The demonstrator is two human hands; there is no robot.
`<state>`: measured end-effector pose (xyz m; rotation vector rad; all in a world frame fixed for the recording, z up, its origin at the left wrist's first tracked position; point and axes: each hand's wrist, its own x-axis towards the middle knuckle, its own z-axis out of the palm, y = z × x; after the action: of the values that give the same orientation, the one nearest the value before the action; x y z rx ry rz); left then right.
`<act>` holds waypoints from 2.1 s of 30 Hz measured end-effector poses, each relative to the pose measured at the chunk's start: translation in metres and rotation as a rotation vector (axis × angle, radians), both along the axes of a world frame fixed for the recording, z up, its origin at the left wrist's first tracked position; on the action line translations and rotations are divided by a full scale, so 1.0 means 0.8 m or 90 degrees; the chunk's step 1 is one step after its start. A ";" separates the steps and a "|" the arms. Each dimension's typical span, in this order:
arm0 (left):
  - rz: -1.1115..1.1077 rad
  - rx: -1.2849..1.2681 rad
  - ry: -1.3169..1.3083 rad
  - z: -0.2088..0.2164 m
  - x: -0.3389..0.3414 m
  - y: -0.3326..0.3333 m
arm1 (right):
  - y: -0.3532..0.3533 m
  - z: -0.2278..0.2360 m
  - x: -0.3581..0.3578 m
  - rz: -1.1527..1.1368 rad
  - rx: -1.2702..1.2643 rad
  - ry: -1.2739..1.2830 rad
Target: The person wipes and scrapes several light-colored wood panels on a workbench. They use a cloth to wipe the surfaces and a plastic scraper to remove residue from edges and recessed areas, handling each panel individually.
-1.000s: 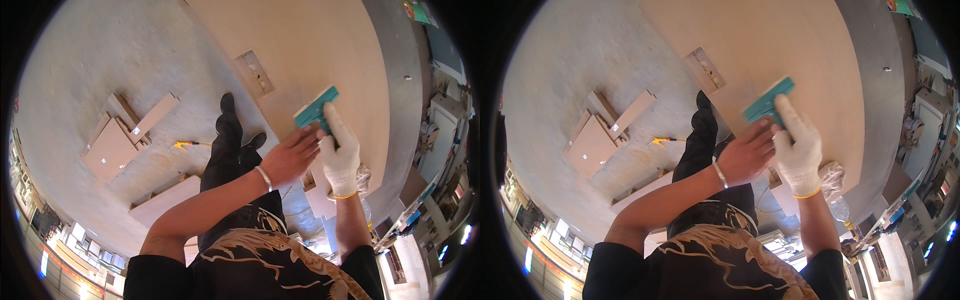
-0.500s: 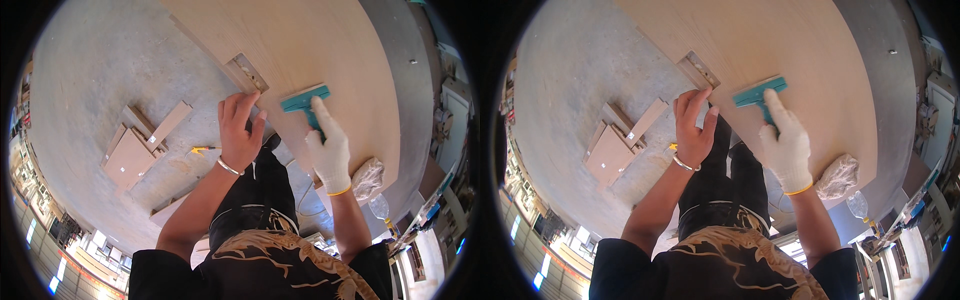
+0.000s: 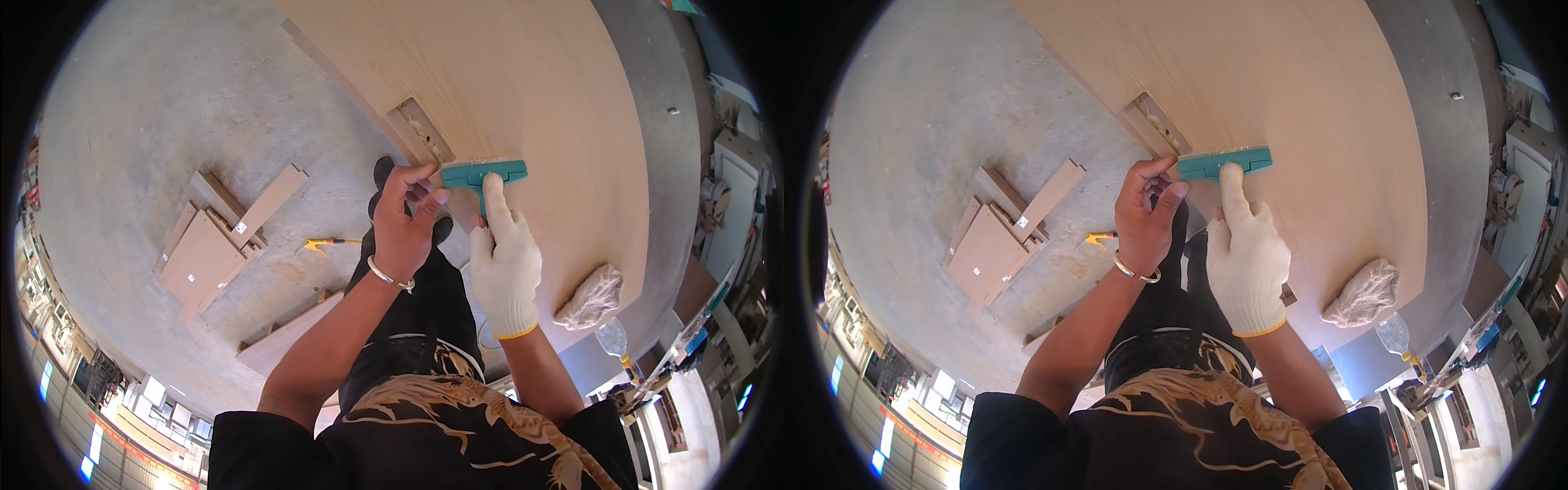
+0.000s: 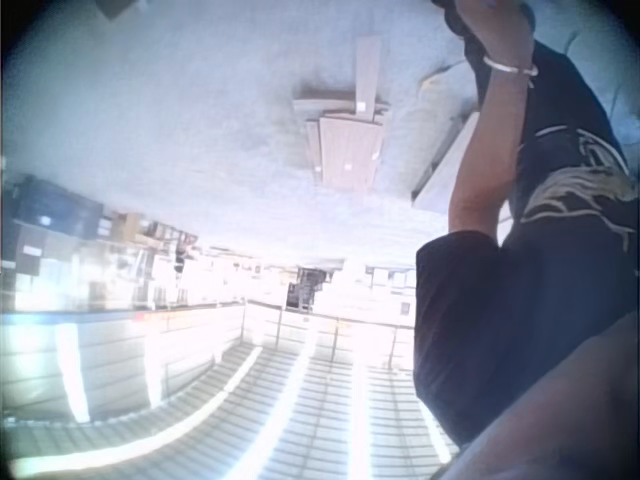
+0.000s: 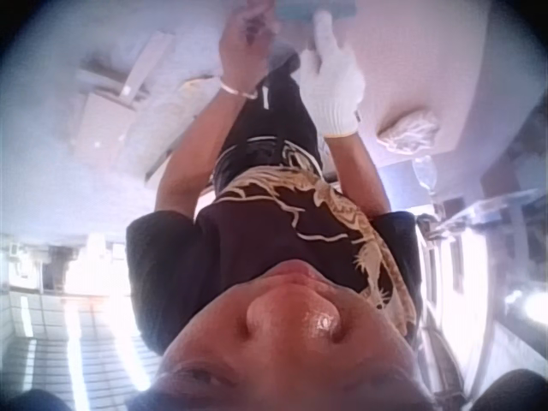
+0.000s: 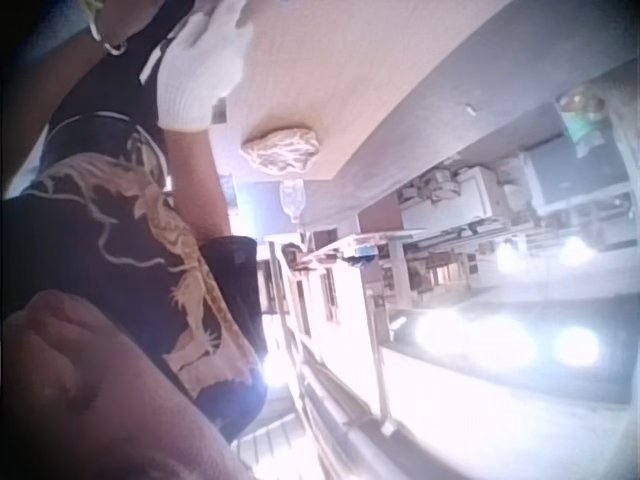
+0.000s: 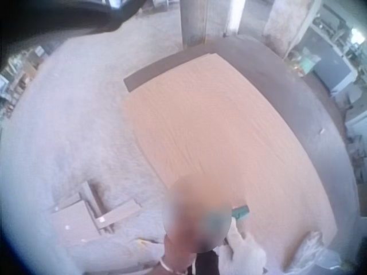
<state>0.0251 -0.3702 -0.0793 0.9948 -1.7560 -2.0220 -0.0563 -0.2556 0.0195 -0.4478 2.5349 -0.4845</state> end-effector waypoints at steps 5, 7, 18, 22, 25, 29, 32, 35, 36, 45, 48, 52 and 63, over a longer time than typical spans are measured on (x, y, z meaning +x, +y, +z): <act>-0.003 0.027 -0.006 0.000 -0.001 -0.007 | -0.013 0.003 0.005 -0.047 0.013 -0.010; -0.018 0.024 -0.008 -0.001 -0.002 -0.011 | -0.019 0.004 0.003 -0.053 0.014 -0.006; -0.036 0.023 -0.015 0.007 -0.003 -0.016 | -0.036 0.011 -0.036 0.022 0.063 -0.018; -0.004 0.035 -0.037 0.012 -0.006 -0.009 | -0.064 -0.002 -0.080 0.165 -0.015 0.062; 0.003 0.029 -0.068 0.014 0.000 0.001 | -0.074 -0.012 -0.125 0.306 -0.151 0.123; -0.023 0.003 -0.082 0.010 0.019 0.008 | -0.039 -0.008 -0.152 0.062 -0.354 0.050; -0.105 -0.094 -0.140 -0.003 0.026 0.006 | 0.010 0.001 -0.121 -0.161 -0.287 -0.074; -0.134 -0.153 -0.165 -0.022 0.023 0.003 | 0.045 -0.002 -0.046 -0.101 -0.267 -0.031; -0.150 -0.175 -0.175 -0.029 0.023 0.001 | 0.053 -0.003 -0.018 -0.118 -0.282 -0.030; 0.053 0.118 -0.196 -0.055 0.004 -0.067 | 0.145 0.002 0.166 0.025 -0.220 0.042; 0.398 0.319 -0.255 -0.073 0.053 -0.115 | 0.161 -0.002 0.193 0.110 -0.013 -0.139; 0.201 0.187 -0.250 -0.111 0.201 -0.153 | 0.145 0.008 0.197 0.022 -0.132 -0.217; -0.364 -0.345 -0.454 -0.075 0.326 -0.045 | 0.503 0.026 -0.139 -0.696 -0.151 0.189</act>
<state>0.2861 -0.4059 -0.1393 1.1902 -3.0354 -1.3179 -0.1677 0.1471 0.0404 0.9290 2.8240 -1.1650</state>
